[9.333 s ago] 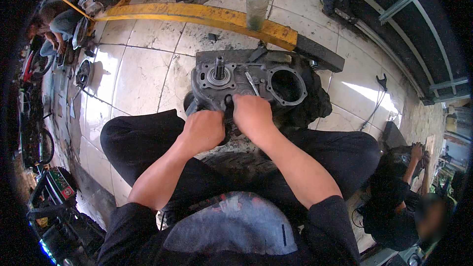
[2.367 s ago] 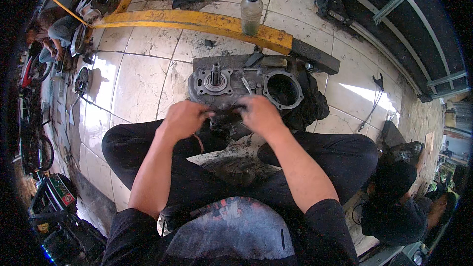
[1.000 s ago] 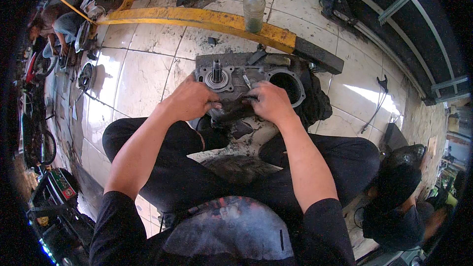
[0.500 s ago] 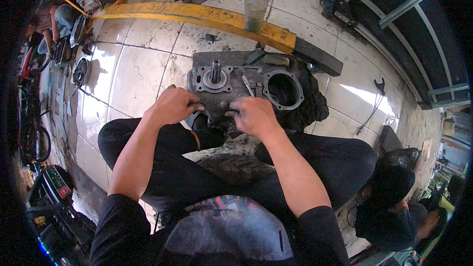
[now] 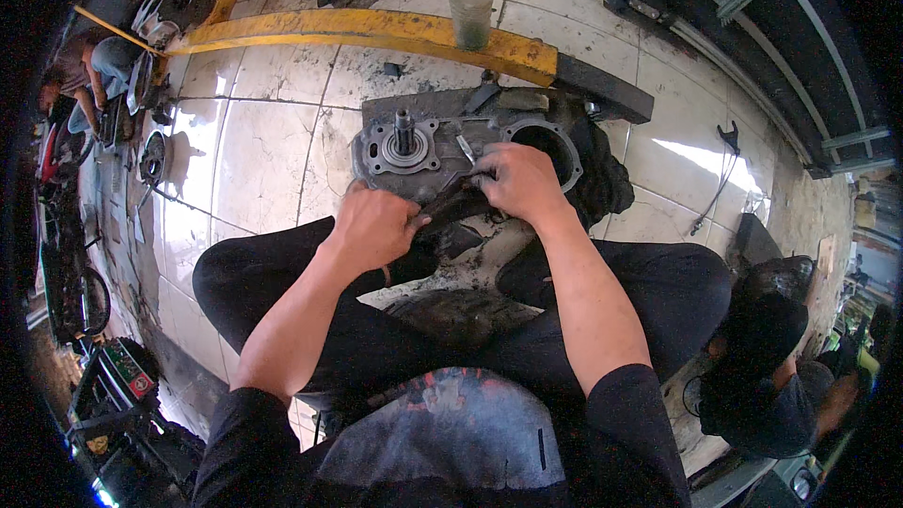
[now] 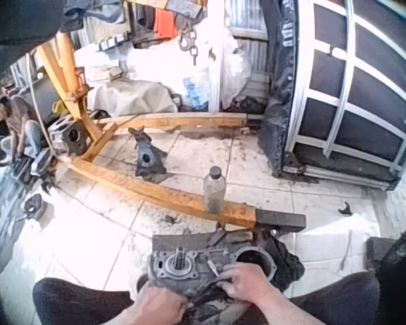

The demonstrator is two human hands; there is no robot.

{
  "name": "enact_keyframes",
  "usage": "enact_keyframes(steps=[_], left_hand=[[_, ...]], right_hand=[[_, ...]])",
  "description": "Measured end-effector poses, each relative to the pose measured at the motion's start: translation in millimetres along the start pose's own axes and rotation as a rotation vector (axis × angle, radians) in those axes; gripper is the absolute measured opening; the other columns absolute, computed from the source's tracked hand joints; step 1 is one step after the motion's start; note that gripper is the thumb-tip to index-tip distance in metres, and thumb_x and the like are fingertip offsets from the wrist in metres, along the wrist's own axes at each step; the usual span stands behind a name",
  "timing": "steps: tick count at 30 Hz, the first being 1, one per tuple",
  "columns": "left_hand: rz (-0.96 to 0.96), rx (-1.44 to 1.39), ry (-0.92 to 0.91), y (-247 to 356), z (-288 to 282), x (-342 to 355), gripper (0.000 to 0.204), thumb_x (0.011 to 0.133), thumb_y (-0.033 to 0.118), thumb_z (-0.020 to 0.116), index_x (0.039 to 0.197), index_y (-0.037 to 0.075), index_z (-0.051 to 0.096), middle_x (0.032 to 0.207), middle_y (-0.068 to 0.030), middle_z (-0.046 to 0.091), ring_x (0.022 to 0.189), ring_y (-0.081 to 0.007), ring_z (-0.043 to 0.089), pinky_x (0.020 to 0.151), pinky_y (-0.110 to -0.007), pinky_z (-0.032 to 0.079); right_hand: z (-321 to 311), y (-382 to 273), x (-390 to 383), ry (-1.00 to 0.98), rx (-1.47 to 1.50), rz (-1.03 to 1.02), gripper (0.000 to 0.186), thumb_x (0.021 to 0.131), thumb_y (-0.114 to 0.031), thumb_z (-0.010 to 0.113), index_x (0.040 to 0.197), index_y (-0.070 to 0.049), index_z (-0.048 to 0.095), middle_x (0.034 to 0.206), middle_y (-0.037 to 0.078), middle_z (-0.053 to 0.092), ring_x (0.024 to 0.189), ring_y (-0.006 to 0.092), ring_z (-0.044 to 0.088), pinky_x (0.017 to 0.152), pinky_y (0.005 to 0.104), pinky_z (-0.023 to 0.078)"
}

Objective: The person sits on the floor and cleans a disassembled engine casing using a rag and a scraper. They wipe the exterior surfaces and scrape the interior bore, then use a wrench to tighten bolts on the component.

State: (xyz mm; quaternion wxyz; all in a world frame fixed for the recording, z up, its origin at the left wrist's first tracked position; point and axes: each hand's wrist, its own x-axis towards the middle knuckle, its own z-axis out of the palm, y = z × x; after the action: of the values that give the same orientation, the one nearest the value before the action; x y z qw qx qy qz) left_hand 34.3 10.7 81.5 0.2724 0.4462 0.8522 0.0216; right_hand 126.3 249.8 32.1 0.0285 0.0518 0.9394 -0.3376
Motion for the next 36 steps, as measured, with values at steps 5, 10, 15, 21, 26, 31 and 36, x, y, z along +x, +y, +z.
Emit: enact_keyframes(steps=[5, 10, 15, 21, 26, 31, 36], left_hand=[[-0.254, -0.148, -0.129, -21.3, -27.0, -3.3, 0.034, 0.095, 0.042, 0.065, 0.093, 0.011, 0.078, 0.088, -0.0156, 0.075, 0.093, -0.0372, 0.071, 0.083, -0.048, 0.055], [-0.082, -0.028, 0.005, -10.6, -19.4, -1.3, 0.033, 0.095, 0.044, 0.066, 0.095, 0.014, 0.079, 0.081, -0.0154, 0.073, 0.087, -0.0376, 0.071, 0.088, -0.049, 0.051], [-0.216, -0.106, -0.046, -37.3, -32.2, -0.4, 0.028, 0.096, 0.041, 0.066, 0.101, 0.017, 0.079, 0.085, -0.0146, 0.074, 0.088, -0.0356, 0.070, 0.086, -0.048, 0.051], [0.103, -0.039, 0.018, -16.5, -12.0, 9.0, 0.025, 0.094, 0.039, 0.066, 0.100, 0.019, 0.080, 0.084, -0.0109, 0.074, 0.090, -0.0348, 0.071, 0.098, -0.053, 0.044], [-0.053, -0.049, -0.006, -51.4, -33.9, 16.1, 0.029, 0.093, 0.044, 0.068, 0.105, 0.020, 0.080, 0.085, -0.0130, 0.074, 0.086, -0.0334, 0.070, 0.098, -0.047, 0.045], [0.049, -0.005, -0.022, -8.6, -10.8, 1.7, 0.025, 0.091, 0.038, 0.067, 0.102, 0.020, 0.080, 0.090, -0.0102, 0.076, 0.094, -0.0309, 0.072, 0.099, -0.049, 0.047], [-0.137, -0.077, -0.036, -33.7, -37.4, 2.6, 0.031, 0.095, 0.043, 0.066, 0.091, 0.014, 0.078, 0.075, -0.0136, 0.071, 0.083, -0.0357, 0.069, 0.093, -0.050, 0.045]], right_hand=[[17.8, -19.8, -10.9, 0.015, 0.164, 0.066, 0.022, 0.072, -0.022, 0.079, 0.091, -0.011, 0.080, 0.101, 0.009, 0.073, 0.098, 0.0330, 0.070, 0.086, 0.0421, 0.056], [12.0, -5.0, 3.9, 0.122, 0.002, 0.072, 0.021, 0.066, -0.022, 0.085, 0.084, -0.012, 0.080, 0.089, 0.008, 0.072, 0.095, 0.0300, 0.069, 0.086, 0.0401, 0.051], [44.7, 3.3, -8.7, 0.025, 0.204, -0.028, 0.032, 0.073, -0.020, 0.081, 0.103, -0.010, 0.076, 0.108, 0.013, 0.071, 0.114, 0.0334, 0.062, 0.105, 0.0503, 0.043], [10.6, 6.5, -2.4, 0.050, -0.044, 0.064, 0.031, 0.075, -0.019, 0.078, 0.105, -0.010, 0.075, 0.118, 0.013, 0.070, 0.118, 0.0324, 0.062, 0.101, 0.0519, 0.041], [48.0, -4.1, -17.7, 0.013, 0.076, 0.016, 0.040, 0.071, -0.020, 0.080, 0.109, -0.010, 0.075, 0.118, 0.013, 0.071, 0.120, 0.0331, 0.061, 0.116, 0.0555, 0.034], [12.2, -0.1, 0.2, 0.056, -0.104, 0.062, 0.026, 0.077, -0.018, 0.077, 0.102, -0.010, 0.076, 0.113, 0.010, 0.073, 0.119, 0.0314, 0.060, 0.101, 0.0519, 0.039], [36.5, -5.5, -14.7, 0.012, 0.039, -0.005, 0.036, 0.074, -0.022, 0.077, 0.108, -0.010, 0.075, 0.115, 0.012, 0.071, 0.120, 0.0319, 0.060, 0.107, 0.0549, 0.037]])
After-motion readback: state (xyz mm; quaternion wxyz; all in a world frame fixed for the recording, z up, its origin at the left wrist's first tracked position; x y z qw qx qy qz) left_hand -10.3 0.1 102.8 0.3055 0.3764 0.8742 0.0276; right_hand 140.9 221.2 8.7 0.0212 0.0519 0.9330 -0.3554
